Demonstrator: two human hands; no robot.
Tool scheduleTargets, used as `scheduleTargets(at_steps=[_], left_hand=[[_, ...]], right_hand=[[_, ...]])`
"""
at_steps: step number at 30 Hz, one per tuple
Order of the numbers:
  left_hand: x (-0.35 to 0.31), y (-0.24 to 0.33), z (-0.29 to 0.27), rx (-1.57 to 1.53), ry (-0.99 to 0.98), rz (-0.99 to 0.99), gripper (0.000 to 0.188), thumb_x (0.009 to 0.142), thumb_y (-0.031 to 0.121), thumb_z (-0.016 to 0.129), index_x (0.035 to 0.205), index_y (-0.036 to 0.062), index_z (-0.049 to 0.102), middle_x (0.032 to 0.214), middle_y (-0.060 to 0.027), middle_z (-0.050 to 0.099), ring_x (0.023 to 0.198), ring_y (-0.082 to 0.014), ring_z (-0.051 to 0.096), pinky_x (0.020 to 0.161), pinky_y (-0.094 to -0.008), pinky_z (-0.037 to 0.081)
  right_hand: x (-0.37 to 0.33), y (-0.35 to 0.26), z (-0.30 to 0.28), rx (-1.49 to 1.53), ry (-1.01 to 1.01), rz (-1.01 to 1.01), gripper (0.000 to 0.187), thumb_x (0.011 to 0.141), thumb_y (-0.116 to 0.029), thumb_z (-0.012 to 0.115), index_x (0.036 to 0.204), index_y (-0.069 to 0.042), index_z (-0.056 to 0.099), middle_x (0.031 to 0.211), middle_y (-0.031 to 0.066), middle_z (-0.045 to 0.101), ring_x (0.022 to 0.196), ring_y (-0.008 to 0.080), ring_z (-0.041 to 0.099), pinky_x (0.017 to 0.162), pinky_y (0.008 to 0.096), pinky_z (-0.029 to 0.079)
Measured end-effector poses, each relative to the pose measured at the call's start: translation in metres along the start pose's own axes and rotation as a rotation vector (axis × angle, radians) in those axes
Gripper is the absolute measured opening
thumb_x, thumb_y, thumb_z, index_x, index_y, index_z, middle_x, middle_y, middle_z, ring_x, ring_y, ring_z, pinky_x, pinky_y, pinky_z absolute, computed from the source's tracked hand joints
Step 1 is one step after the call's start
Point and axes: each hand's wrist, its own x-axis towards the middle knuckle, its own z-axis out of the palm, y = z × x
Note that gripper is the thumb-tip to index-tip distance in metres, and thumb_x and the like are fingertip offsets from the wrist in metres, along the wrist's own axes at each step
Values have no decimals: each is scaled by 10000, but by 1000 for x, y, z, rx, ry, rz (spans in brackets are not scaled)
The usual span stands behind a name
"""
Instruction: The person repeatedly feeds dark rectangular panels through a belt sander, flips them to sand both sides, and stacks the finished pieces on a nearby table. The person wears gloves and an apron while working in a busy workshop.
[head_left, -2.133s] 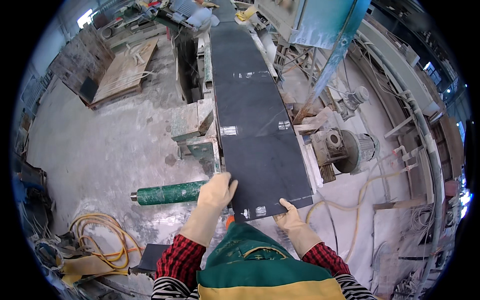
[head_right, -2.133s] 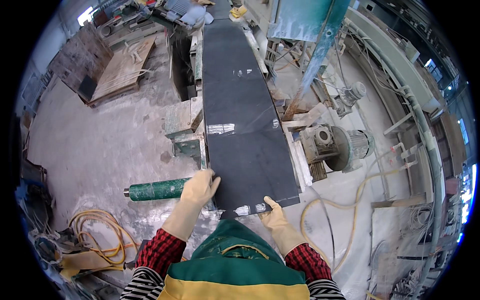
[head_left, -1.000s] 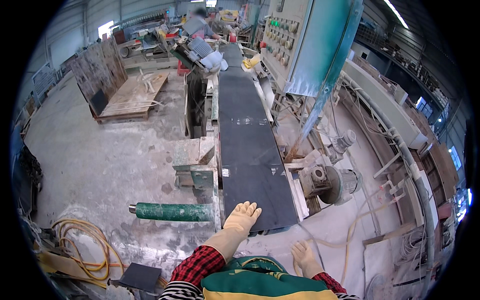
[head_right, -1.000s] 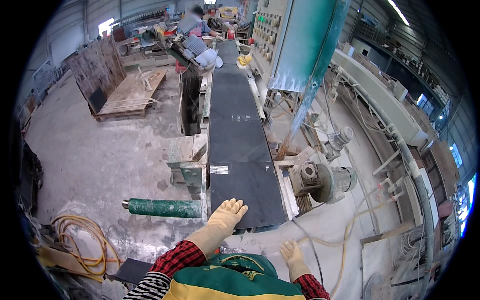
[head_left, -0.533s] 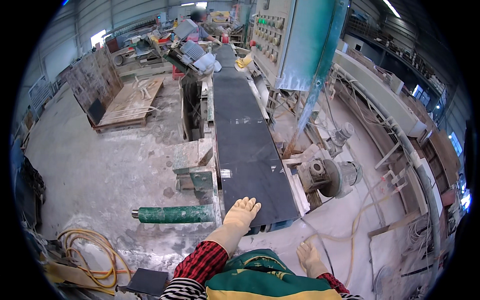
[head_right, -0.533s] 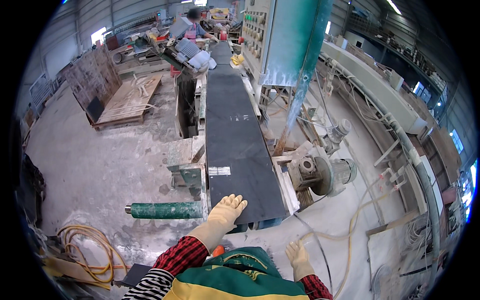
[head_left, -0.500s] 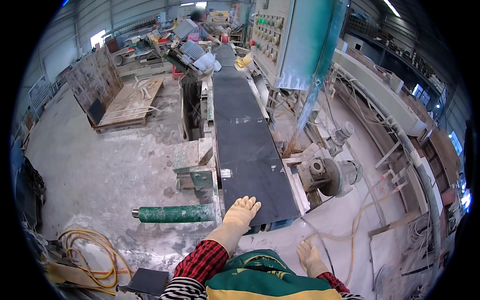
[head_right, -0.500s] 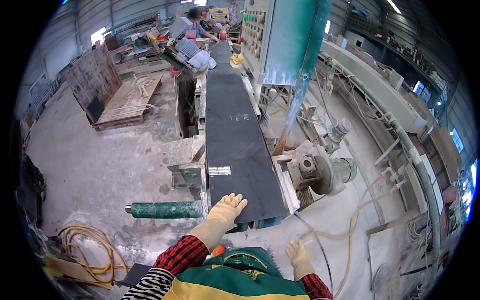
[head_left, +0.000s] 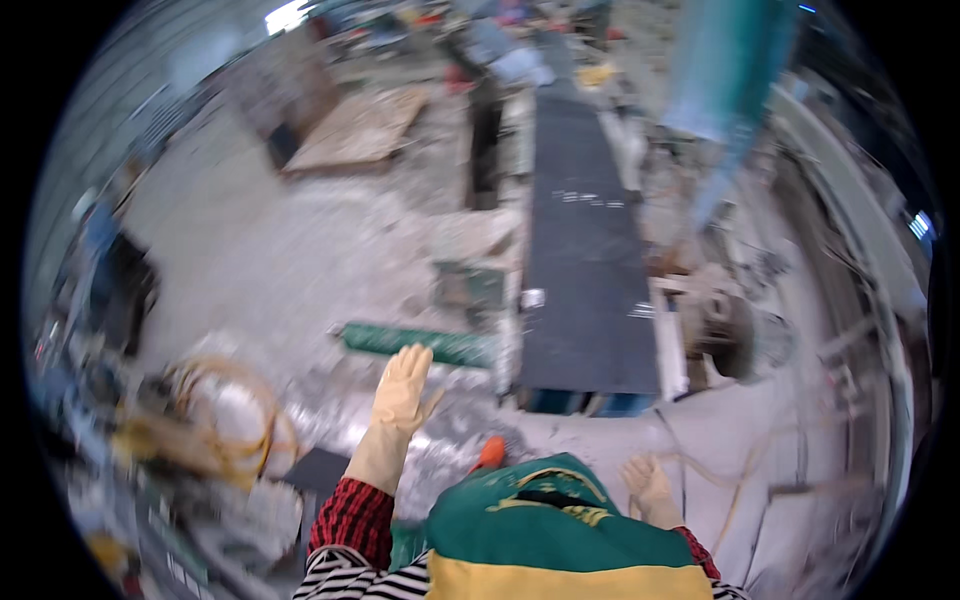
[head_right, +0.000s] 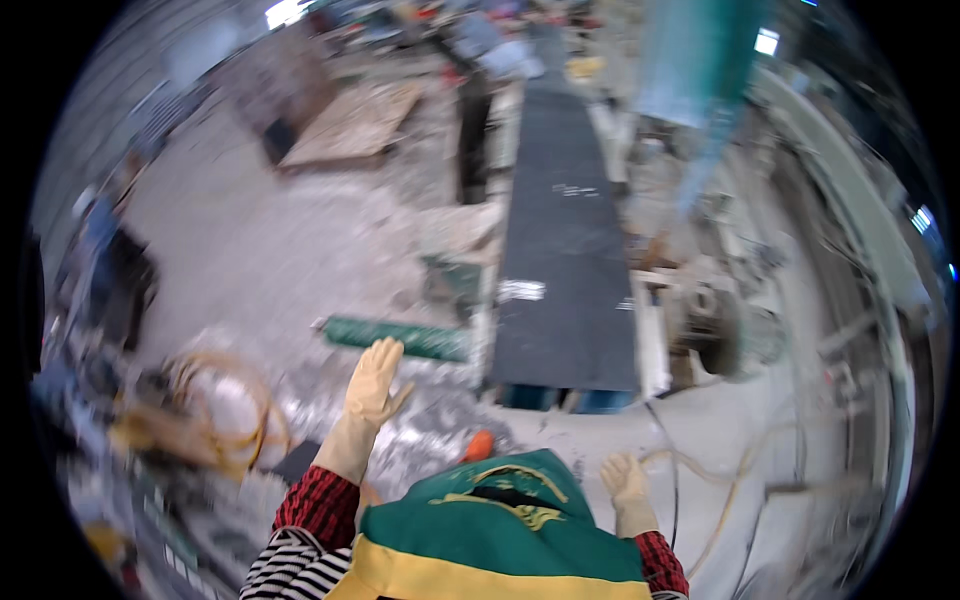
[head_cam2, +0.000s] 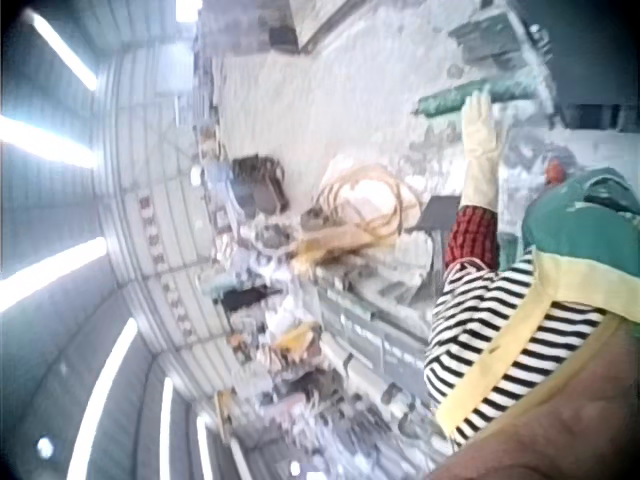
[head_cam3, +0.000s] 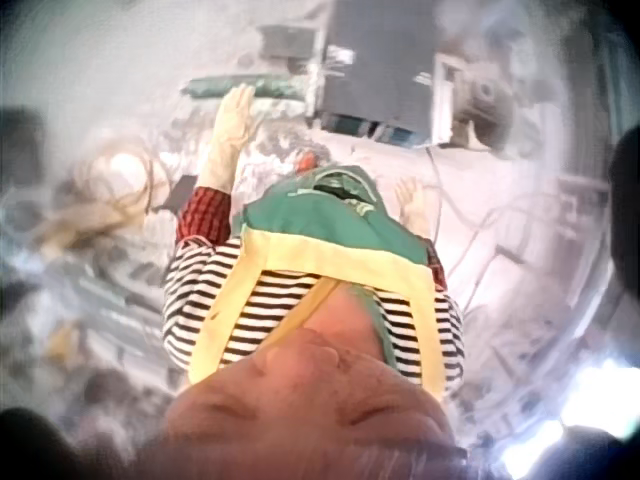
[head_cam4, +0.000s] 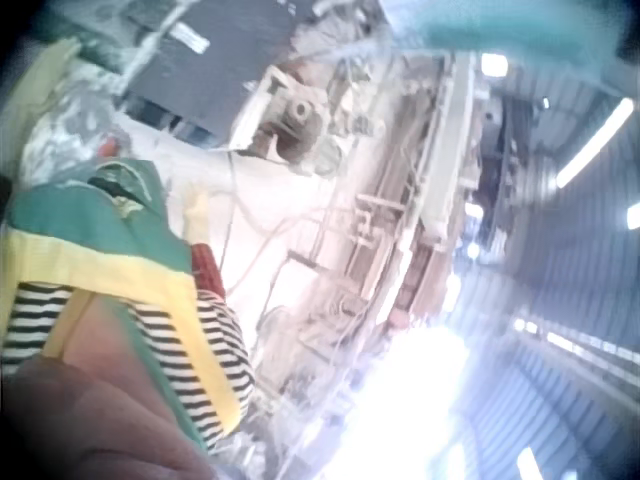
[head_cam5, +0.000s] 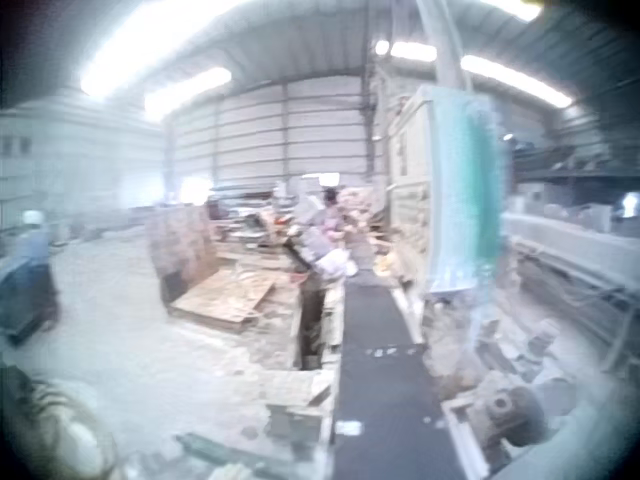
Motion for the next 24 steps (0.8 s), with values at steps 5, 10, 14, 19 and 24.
scheduleTargets(at_steps=[5,10,14,19,24], left_hand=[[-147,-44,-67,352,98,-468,693,834,254,747,1416,15,456,1440,-234,482,1342,-415,444,1140,-484,345],[-364,8,-130,610,144,-966,698,831,271,745,1415,22,454,1440,-224,486,1341,-406,444,1144,-466,334],[-500,88,-159,733,40,-1378,689,877,366,685,1434,33,454,1457,-229,482,1366,-386,432,1164,-449,313],[-604,173,-178,724,44,-1875,709,908,372,658,1470,22,404,1506,-226,429,1398,-380,392,1173,-441,309],[-659,187,-169,613,246,-1992,669,970,387,576,1508,49,368,1539,-217,393,1430,-377,354,1195,-438,278]], right_hand=[[11,-1,43,-270,-100,91,508,1020,-388,510,1435,-99,466,1363,132,602,1227,315,589,981,427,518],[33,28,82,-517,-277,183,496,1015,-373,515,1428,-100,491,1382,133,589,1231,305,592,989,405,515],[26,60,105,-623,-352,198,501,1020,-384,511,1427,-93,494,1402,137,574,1238,308,592,1004,393,510],[-9,71,133,-612,-526,231,496,1026,-374,515,1426,-81,490,1403,136,572,1238,315,590,1008,393,516],[-41,70,134,-681,-514,177,492,1023,-361,529,1418,-70,494,1390,140,579,1212,314,607,973,388,546]])
